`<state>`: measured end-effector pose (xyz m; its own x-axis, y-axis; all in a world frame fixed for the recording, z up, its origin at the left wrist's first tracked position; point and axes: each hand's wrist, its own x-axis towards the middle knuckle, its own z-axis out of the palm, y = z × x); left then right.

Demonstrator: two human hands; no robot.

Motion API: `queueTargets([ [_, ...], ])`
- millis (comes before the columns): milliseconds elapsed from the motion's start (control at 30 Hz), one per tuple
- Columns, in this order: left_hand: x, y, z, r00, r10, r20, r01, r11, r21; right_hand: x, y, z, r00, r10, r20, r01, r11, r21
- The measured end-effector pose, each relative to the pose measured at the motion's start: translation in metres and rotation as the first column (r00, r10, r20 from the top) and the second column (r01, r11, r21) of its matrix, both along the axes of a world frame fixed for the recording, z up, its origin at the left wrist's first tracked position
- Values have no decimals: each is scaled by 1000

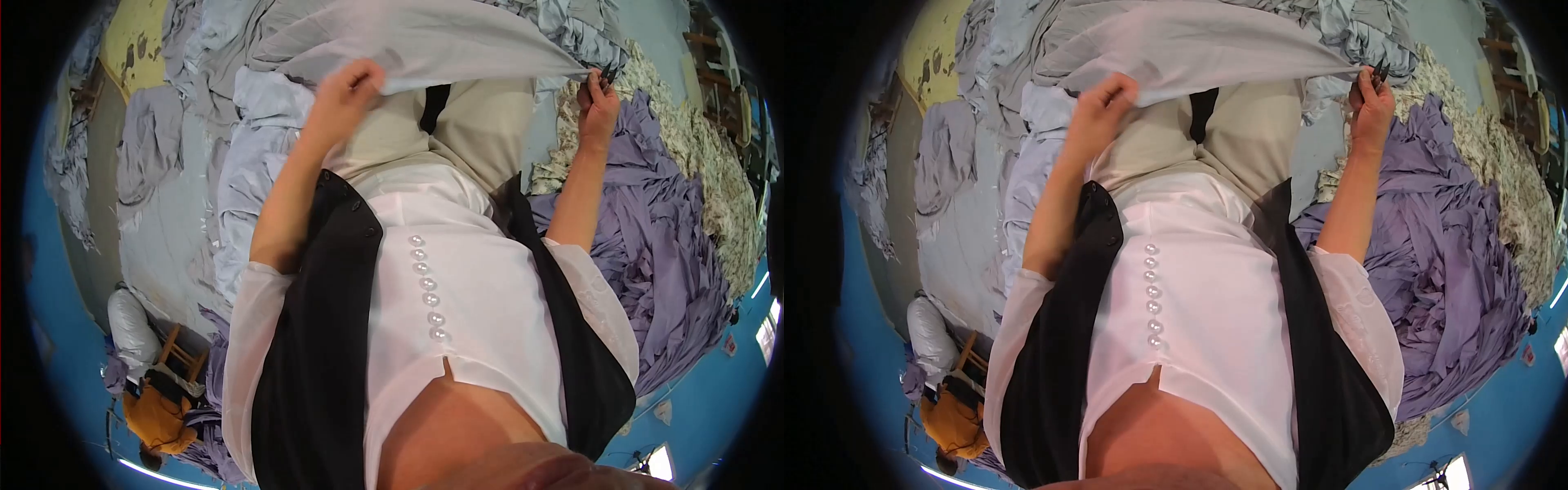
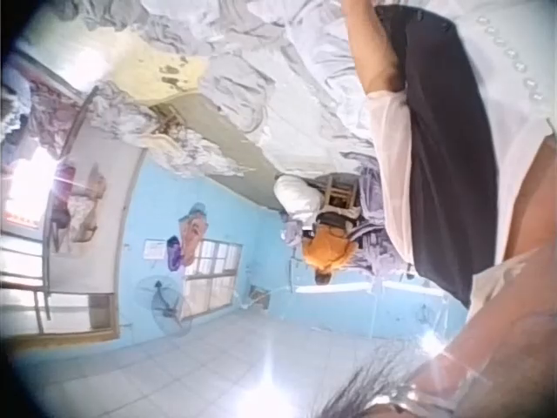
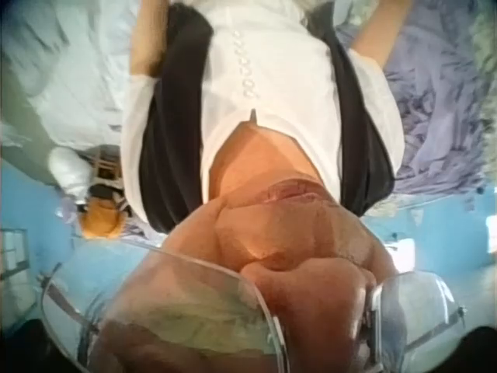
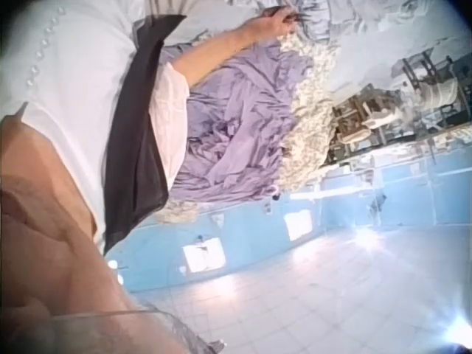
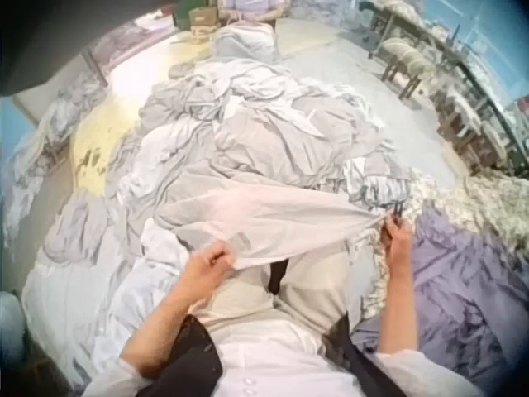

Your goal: The person spreads out fabric pieces by hand, trims loose threads along the seams using thread snips, and sets the pieces aside.

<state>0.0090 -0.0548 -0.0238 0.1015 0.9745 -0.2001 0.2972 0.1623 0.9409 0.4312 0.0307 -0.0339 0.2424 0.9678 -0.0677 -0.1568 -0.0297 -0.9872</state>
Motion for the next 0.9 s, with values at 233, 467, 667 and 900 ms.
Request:
queueTargets([
  [233,-43,3,-2,991,136,-8,-135,989,67,-28,3,25,943,248,222,-205,958,-200],
  [467,-53,-10,-5,985,165,-55,-159,983,96,-33,1,21,920,313,234,-263,939,-221],
  [667,-131,1,24,873,435,-219,-364,882,300,-77,-8,65,603,684,411,-571,730,-376],
  [900,-220,-4,62,773,485,-410,-395,872,288,-70,0,21,678,623,389,-560,781,-276],
])
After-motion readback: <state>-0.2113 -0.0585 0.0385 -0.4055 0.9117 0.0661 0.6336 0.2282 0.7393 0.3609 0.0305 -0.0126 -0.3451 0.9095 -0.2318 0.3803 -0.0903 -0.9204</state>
